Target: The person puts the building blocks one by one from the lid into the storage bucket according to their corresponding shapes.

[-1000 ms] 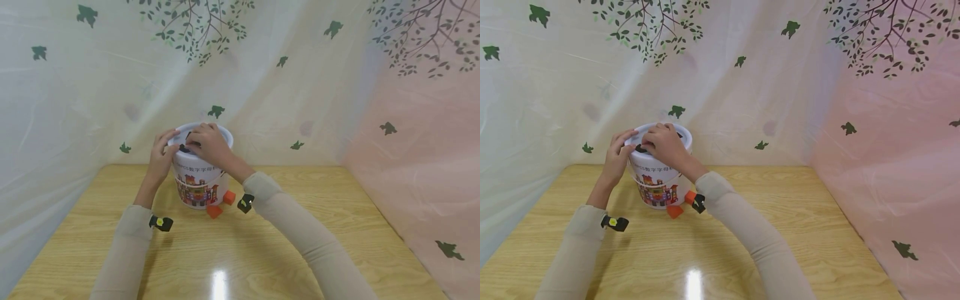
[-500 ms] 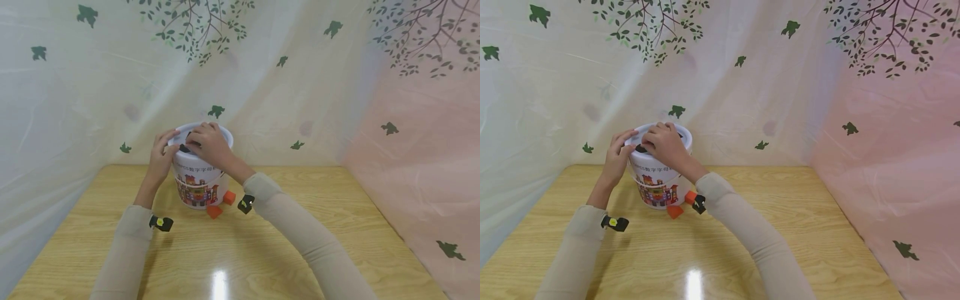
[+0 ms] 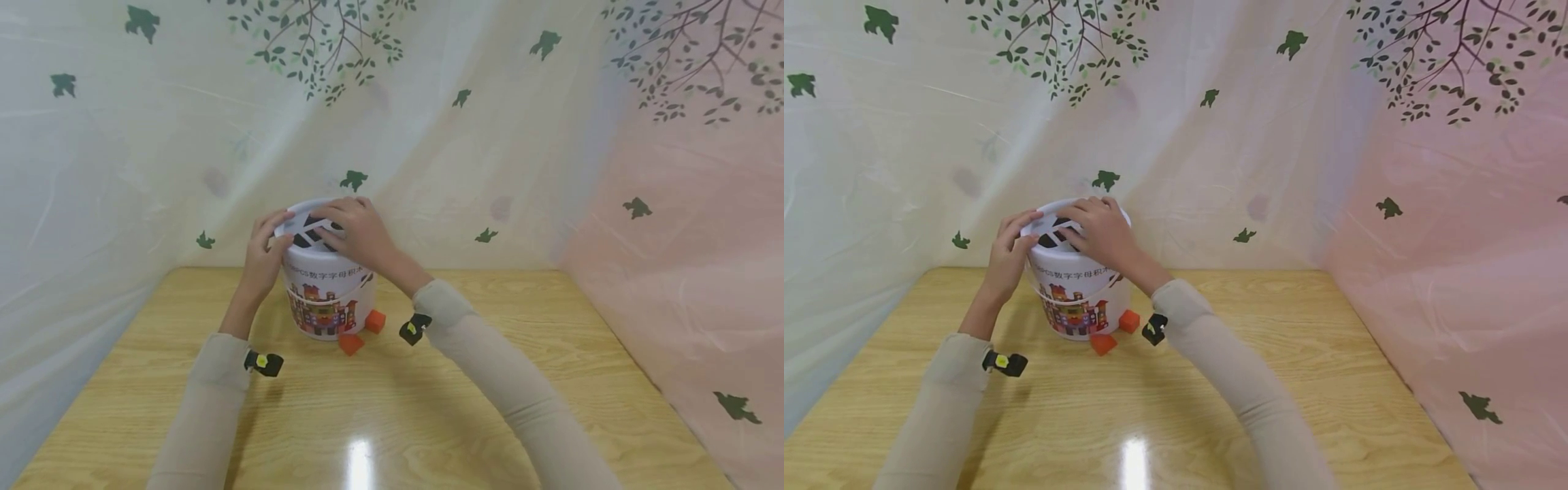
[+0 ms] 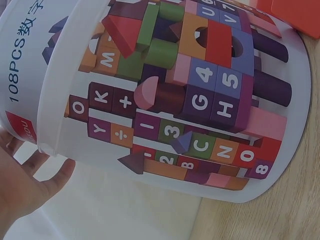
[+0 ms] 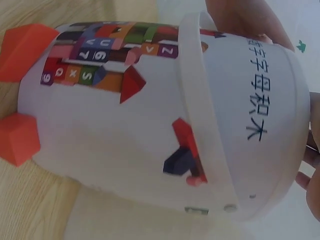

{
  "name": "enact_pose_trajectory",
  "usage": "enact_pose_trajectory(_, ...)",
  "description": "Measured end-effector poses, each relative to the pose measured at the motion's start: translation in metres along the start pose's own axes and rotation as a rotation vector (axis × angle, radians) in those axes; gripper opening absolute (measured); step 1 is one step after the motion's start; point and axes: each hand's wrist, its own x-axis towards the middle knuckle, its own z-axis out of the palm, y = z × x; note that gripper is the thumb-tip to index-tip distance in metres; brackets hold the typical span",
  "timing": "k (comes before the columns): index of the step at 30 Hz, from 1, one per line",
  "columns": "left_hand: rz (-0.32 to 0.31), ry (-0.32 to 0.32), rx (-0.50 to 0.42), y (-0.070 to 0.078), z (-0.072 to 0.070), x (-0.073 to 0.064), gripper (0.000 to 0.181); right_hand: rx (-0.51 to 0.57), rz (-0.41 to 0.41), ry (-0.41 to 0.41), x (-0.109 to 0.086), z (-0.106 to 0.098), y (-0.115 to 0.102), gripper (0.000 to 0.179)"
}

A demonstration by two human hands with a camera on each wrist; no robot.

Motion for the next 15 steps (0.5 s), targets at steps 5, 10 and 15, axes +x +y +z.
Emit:
enact_pose_trajectory(5,-0.025,0.006,0.004,0.0,0.0,0.001,0.051,0.015,0.031,-0.008,-0.015,-0.008,0.013,0.032)
enact_pose_trajectory(10,-0.036,0.01,0.007,0.003,0.001,-0.001,0.051,0.015,0.048,0.016,-0.035,-0.015,0.026,0.031)
enact_pose_trajectory(15,-0.031,0.016,0.012,0.003,0.001,-0.002,0.051,0.049,0.047,0.108,-0.059,-0.019,0.04,0.029)
